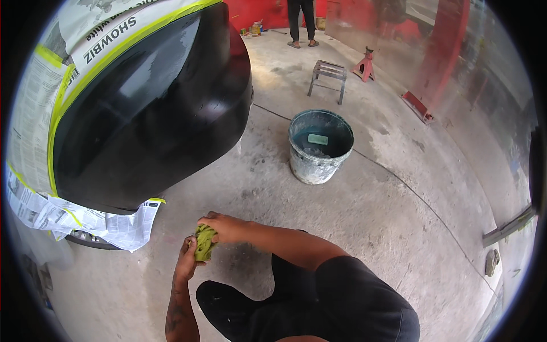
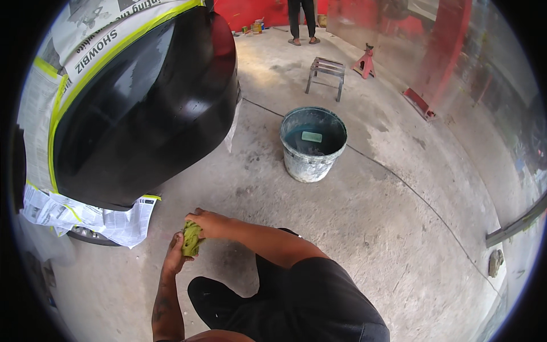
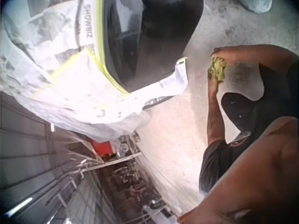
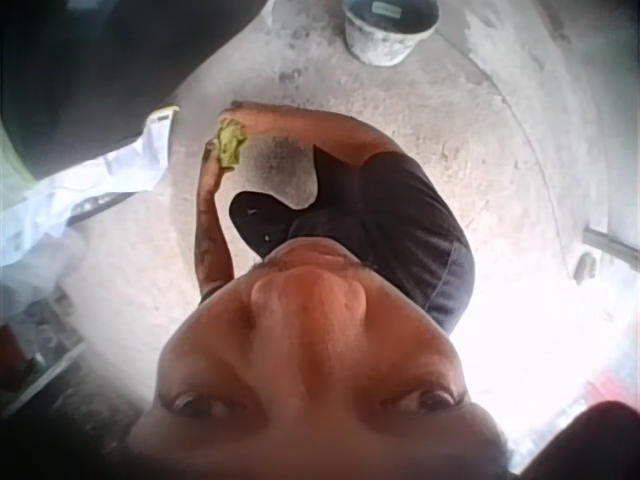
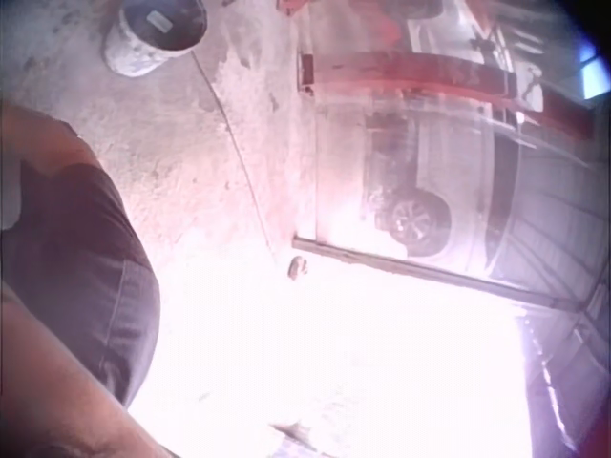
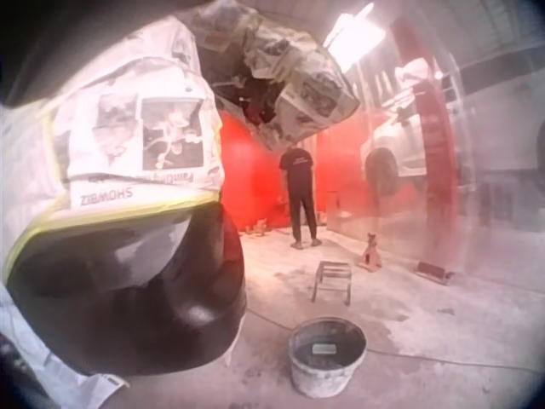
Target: Sanding and wiping down a masked vehicle bumper in preparation for painting.
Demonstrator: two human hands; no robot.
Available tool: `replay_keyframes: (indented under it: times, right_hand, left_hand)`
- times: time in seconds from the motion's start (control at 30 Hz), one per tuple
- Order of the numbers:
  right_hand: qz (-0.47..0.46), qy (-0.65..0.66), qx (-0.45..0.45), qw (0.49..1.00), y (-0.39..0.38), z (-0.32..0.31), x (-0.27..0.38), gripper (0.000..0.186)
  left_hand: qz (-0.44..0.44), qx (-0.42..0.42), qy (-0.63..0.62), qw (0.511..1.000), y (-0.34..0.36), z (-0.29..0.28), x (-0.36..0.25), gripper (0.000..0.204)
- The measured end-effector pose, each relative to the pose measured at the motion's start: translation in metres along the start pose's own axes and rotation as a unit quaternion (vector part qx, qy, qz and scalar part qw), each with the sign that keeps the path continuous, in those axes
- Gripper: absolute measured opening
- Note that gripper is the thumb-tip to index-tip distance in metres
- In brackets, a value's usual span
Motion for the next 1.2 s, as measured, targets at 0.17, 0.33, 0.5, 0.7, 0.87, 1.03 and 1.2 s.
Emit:
replay_keyframes:
  times: [0.17, 0.33, 0.5, 0.7, 0.87, 1.03, 1.2]
  right_hand:
    - [0.069, 0.079, 0.040, 0.994, 0.005, -0.012, 0.011, 0.070]
    - [0.137, 0.021, 0.063, 0.988, -0.007, -0.036, 0.014, 0.068]
    - [0.233, -0.109, 0.170, 0.951, -0.033, -0.059, -0.040, 0.042]
    - [0.200, -0.134, 0.077, 0.968, -0.020, -0.053, -0.002, 0.029]
    - [0.191, 0.455, -0.009, 0.870, -0.003, -0.027, 0.005, 0.032]
    - [0.187, 0.514, -0.171, 0.819, 0.010, -0.046, -0.013, 0.047]
    - [0.159, 0.687, -0.321, 0.632, -0.007, -0.073, -0.011, 0.042]
  left_hand:
    - [0.293, -0.142, 0.232, 0.916, 0.012, -0.024, 0.004, 0.037]
    - [0.282, -0.290, 0.293, 0.866, -0.019, -0.031, -0.033, 0.043]
    - [0.269, -0.305, 0.193, 0.893, -0.028, -0.067, -0.069, 0.047]
    - [0.368, -0.165, -0.022, 0.915, -0.062, -0.002, -0.140, 0.042]
    - [0.358, 0.010, 0.097, 0.929, -0.077, 0.086, -0.141, 0.030]
    - [0.361, 0.091, 0.216, 0.903, -0.093, 0.130, -0.117, 0.023]
    - [0.386, 0.122, 0.198, 0.893, -0.097, 0.123, -0.094, 0.034]
Point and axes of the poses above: each hand's wrist, its own y-axis towards the middle knuckle, its own z-axis out of the palm, x = y × z, the point moved 3 cm from there along y, towards the middle knuckle, and after that the axes turned 7 degrees about -z, right-handed, at the moved point
